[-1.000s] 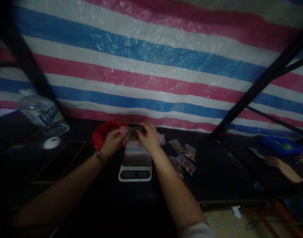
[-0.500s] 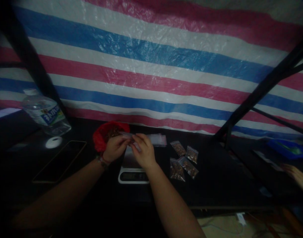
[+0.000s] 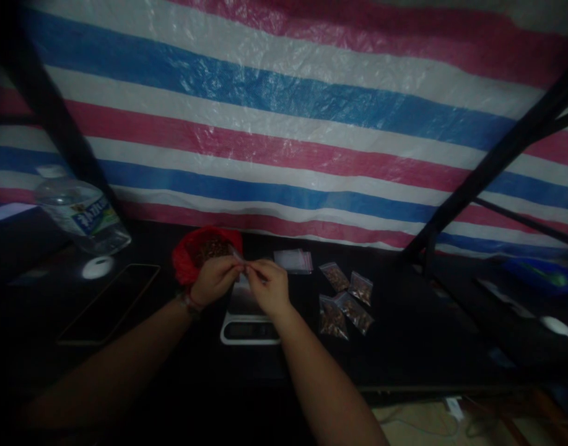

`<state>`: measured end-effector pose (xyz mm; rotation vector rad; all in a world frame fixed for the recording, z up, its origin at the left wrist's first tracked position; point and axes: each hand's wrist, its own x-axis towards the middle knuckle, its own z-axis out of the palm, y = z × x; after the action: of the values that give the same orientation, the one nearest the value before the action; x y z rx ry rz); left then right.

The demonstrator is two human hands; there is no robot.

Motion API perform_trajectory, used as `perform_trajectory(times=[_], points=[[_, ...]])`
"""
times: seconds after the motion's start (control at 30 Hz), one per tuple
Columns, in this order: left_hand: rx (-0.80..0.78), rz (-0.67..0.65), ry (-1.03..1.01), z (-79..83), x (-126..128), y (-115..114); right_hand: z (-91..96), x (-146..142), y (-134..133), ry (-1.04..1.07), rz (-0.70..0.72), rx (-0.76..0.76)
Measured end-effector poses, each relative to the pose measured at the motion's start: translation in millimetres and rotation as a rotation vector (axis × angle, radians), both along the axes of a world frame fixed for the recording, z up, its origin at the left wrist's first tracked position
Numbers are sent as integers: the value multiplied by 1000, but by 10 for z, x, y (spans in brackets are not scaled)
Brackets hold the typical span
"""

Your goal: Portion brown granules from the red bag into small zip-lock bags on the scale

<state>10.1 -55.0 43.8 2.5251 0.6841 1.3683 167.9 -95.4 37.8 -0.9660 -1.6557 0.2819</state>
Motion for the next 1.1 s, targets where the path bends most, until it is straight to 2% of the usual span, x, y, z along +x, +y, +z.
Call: perform_trajectory(times=[0.1,0.27,0.43,0.5,0.63,0.77,0.93,1.03,1.1], points=[[3,-11,43,1,11,-8,-2,10,-6,-38,-55,19],[37,22,60,-3,39,-45,-36,-21,-49,-191,-167,135],[179,108,22,11,58,-95,-26,-62,-81,-220,-353,186],[211,112,18,11,66,-100,-15,-58,-70,-215,-382,195],[124,147,3,-18,83,-70,-12,-19,-21,-181,-286,228],[63,184,4,-59,92,-31,-30,29,18,-251,-165,214],[129,198,77,-44,80,-42,-53,39,43,-305,-124,85],[212,164,139,-14,45,-43,-59,31,55,-295,-111,32],[227,144,85,-9,16,-14,-51,30,56,-261,-127,1]])
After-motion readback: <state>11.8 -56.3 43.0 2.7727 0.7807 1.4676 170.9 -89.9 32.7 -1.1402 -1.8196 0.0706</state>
